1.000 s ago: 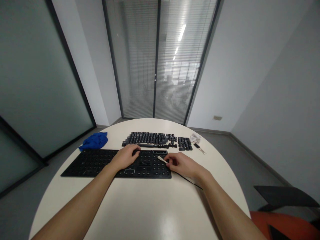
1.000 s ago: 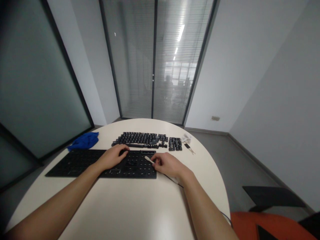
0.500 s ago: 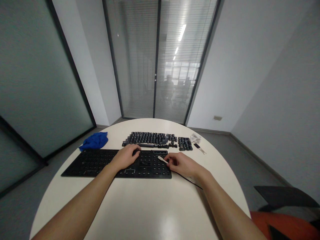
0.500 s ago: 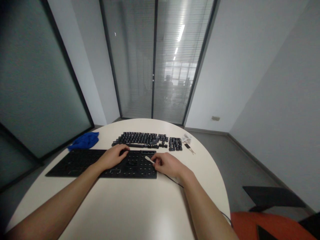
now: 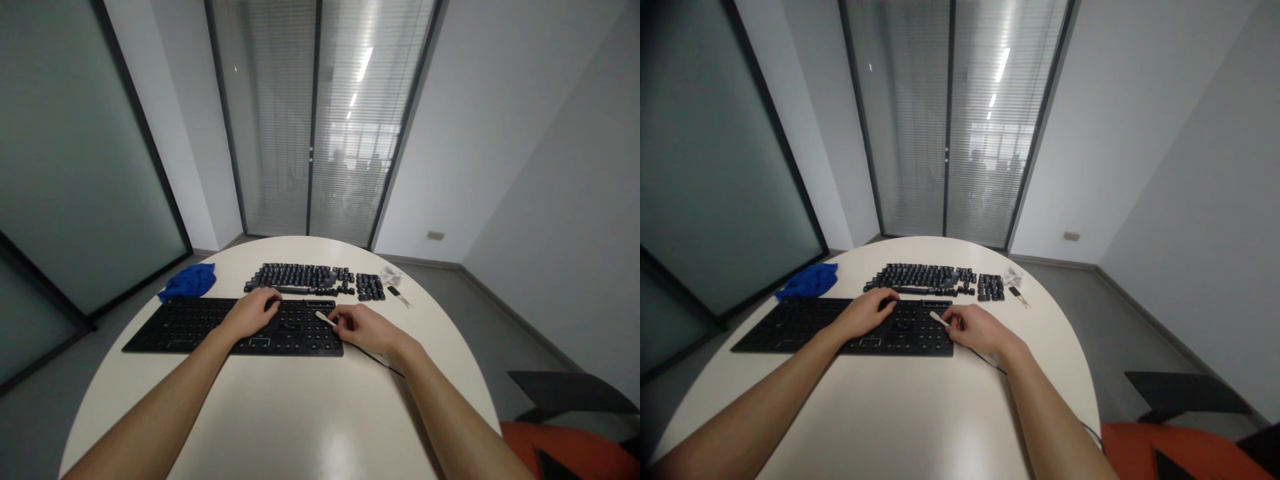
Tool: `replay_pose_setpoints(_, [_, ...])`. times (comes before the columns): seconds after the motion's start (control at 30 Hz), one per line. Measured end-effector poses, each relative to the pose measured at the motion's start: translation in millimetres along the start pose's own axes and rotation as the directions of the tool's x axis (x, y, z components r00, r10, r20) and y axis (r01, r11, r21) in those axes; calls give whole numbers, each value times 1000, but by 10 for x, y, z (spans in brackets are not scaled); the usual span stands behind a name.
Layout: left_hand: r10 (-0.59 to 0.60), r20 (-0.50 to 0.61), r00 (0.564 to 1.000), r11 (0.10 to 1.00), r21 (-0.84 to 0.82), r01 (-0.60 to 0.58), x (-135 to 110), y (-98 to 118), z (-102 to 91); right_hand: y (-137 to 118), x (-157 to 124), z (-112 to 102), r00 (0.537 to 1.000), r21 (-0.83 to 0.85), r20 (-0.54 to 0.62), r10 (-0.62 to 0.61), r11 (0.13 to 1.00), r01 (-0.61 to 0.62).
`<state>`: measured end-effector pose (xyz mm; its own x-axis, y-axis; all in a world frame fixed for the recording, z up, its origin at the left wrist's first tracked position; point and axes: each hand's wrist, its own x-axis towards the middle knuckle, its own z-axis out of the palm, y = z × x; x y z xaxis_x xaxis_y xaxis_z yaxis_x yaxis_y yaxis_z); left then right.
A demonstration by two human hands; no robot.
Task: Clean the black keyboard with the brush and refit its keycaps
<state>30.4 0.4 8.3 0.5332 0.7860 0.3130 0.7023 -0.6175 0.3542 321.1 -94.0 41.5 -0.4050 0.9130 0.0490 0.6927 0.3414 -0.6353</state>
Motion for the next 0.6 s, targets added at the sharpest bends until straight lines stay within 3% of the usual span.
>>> replay_pose_setpoints(0.6, [5,-3,1000,1000,0,-5,7,-10,17,36,9,13,1000,-27,-4,-6,1000,6])
